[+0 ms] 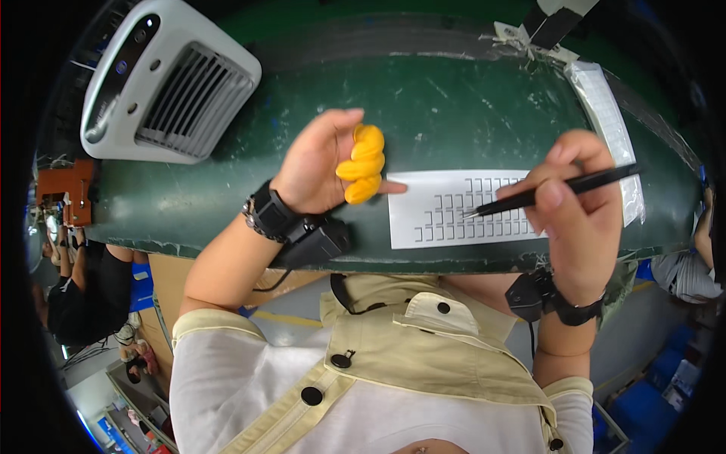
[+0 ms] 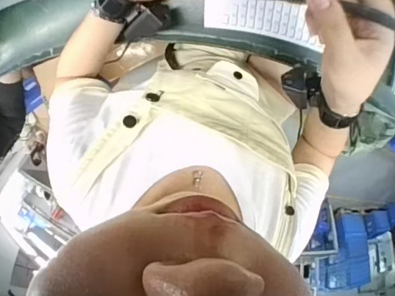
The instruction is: Technician using tweezers to manipulate internal flex cables and components within a disassembled handheld electronic device at a factory production line workstation.
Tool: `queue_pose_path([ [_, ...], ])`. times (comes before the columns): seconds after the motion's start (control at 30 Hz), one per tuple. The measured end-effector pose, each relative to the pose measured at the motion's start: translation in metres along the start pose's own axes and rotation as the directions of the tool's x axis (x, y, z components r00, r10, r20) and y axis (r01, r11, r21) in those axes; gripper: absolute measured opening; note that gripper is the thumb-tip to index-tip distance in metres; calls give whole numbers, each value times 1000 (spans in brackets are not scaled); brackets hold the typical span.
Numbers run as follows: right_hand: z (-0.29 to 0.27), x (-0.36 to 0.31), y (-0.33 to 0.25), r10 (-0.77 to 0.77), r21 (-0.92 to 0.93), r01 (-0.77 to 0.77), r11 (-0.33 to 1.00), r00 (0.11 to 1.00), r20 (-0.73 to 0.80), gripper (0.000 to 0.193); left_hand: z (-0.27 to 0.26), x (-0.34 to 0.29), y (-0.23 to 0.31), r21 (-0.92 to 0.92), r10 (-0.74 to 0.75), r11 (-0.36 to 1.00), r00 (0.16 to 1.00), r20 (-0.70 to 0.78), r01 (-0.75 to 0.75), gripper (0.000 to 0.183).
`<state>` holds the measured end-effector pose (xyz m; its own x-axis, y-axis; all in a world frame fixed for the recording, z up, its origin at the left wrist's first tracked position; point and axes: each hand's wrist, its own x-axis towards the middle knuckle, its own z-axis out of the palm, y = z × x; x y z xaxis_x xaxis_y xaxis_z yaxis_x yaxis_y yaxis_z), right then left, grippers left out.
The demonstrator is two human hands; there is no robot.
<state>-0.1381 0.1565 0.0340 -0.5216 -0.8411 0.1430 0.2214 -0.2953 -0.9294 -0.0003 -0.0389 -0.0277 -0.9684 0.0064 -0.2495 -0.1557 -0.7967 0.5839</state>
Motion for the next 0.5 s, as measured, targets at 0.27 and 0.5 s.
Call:
queue_pose_path([
  [0.27,-12,-21,57,265,-229,-299,926,950,-166,16,5,-11,-11,-20,58,998,986,155,-55,48],
  [0.5,-12,-24,64,246,-262,-276,925,959,-140,16,16,-10,-15,159,44,986,999,18,-47,48],
])
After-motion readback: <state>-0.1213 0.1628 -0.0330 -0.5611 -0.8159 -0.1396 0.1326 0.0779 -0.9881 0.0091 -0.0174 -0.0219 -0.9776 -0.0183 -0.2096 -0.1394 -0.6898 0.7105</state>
